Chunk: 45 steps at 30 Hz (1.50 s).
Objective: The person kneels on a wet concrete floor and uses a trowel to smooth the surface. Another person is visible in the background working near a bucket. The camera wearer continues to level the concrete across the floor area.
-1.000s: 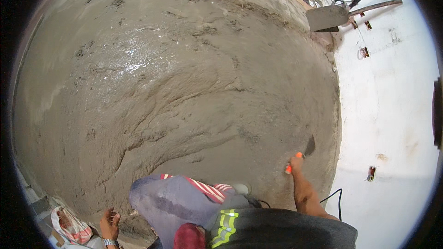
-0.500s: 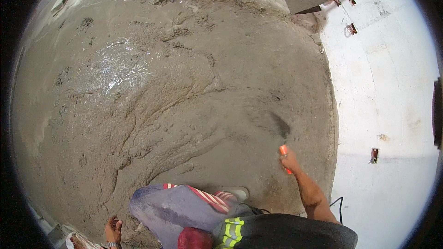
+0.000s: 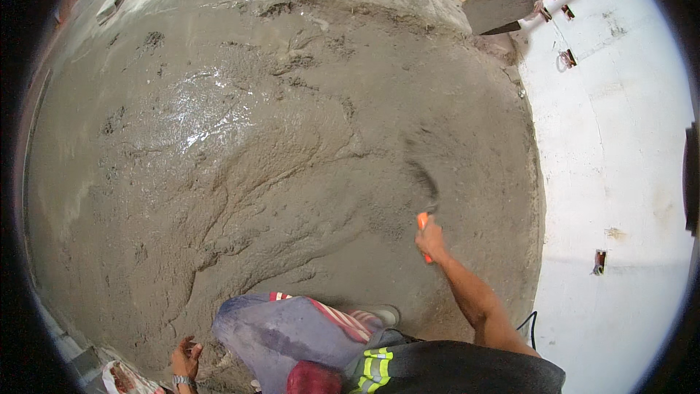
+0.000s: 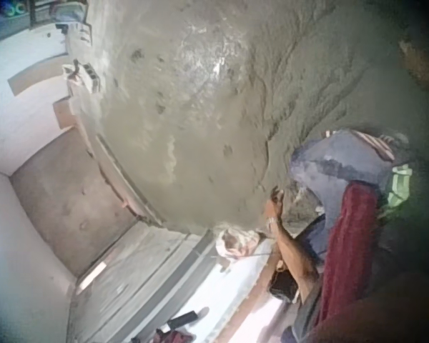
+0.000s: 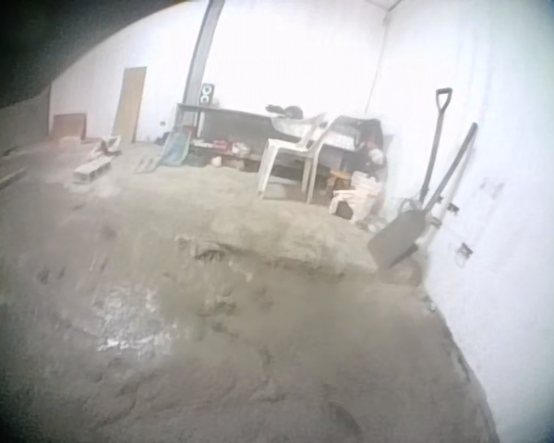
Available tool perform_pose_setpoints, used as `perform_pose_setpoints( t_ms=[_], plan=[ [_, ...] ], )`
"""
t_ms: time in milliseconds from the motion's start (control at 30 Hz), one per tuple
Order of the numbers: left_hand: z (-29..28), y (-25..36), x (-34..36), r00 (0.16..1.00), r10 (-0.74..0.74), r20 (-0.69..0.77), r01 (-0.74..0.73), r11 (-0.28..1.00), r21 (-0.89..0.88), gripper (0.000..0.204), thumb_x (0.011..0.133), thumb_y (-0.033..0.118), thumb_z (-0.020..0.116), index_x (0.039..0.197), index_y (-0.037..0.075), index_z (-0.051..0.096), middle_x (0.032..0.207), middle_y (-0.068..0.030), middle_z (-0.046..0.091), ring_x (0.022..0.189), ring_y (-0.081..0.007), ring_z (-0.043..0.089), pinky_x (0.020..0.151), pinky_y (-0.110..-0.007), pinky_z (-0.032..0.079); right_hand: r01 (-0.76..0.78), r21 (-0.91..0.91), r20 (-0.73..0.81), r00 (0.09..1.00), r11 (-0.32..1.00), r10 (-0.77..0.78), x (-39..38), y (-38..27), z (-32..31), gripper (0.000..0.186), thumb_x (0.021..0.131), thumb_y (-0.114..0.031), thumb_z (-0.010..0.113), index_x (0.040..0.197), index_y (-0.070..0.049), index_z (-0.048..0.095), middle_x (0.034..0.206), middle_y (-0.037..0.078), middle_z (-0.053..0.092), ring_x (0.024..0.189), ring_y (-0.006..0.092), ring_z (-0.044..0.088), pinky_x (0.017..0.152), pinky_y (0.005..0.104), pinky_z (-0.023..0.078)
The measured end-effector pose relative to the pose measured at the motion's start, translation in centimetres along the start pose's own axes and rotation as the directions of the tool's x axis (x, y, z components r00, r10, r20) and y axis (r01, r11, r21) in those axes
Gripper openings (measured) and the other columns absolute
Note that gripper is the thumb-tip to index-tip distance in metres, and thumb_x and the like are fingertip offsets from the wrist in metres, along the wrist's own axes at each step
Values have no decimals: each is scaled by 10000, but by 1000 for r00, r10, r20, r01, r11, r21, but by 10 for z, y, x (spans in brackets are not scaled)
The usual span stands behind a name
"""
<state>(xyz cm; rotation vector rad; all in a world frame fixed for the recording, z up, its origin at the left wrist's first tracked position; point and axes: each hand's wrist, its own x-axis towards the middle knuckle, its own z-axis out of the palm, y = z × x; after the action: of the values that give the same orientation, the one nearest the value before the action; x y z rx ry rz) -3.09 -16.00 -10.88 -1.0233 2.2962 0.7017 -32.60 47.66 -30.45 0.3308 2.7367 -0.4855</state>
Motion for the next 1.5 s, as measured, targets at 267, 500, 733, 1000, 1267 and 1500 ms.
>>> perform_pose_setpoints(
  t_ms=[267,500,733,1000,1267,1500],
  plan=[
    [-8,-12,-13,997,63,-45,-69,986,-153,518,783,404,667,1127,23,596,927,-166,679,772,-291,676,704,-374,529,-310,242,-24,945,920,325,9,-68,-56,337,737,-107,595,1007,56,478,1005,271,592,948,392,605,784,441,480],
    [-10,-1,-17,989,82,-123,-89,995,-51,485,786,381,668,1134,50,599,927,-142,680,800,-278,671,685,-371,523,320,7,495,822,947,-282,-89,-231,56,357,824,-105,520,1134,37,416,972,283,608,854,396,630,748,465,506],
    [-24,1,-48,993,-12,-114,15,1000,23,482,780,380,670,1143,73,595,950,-126,681,797,-288,658,717,-391,508,-22,274,178,984,962,-28,-81,-157,-18,324,779,-122,589,1059,16,502,838,171,608,808,319,621,683,424,474],
    [-30,-3,-86,954,40,-298,-43,999,-2,457,751,358,698,1106,89,596,952,-117,671,782,-296,649,688,-401,495,-357,389,111,933,850,341,-91,-139,85,416,695,-104,635,1010,97,453,892,228,603,850,370,623,745,443,498],
    [-33,1,-121,940,20,-341,-32,999,-30,444,739,349,709,1070,73,601,953,-141,656,813,-323,640,695,-408,494,-44,396,501,847,917,-175,-217,-363,125,380,730,-70,548,1062,69,426,873,234,590,606,308,633,630,408,516],
    [-34,-18,-139,913,-30,-407,-9,996,-94,441,758,390,683,1040,59,604,924,-162,656,850,-352,626,699,-414,493,478,434,472,602,764,-645,-222,-420,133,379,756,-149,554,1067,55,480,944,285,609,856,412,623,739,488,488]
  ],
)
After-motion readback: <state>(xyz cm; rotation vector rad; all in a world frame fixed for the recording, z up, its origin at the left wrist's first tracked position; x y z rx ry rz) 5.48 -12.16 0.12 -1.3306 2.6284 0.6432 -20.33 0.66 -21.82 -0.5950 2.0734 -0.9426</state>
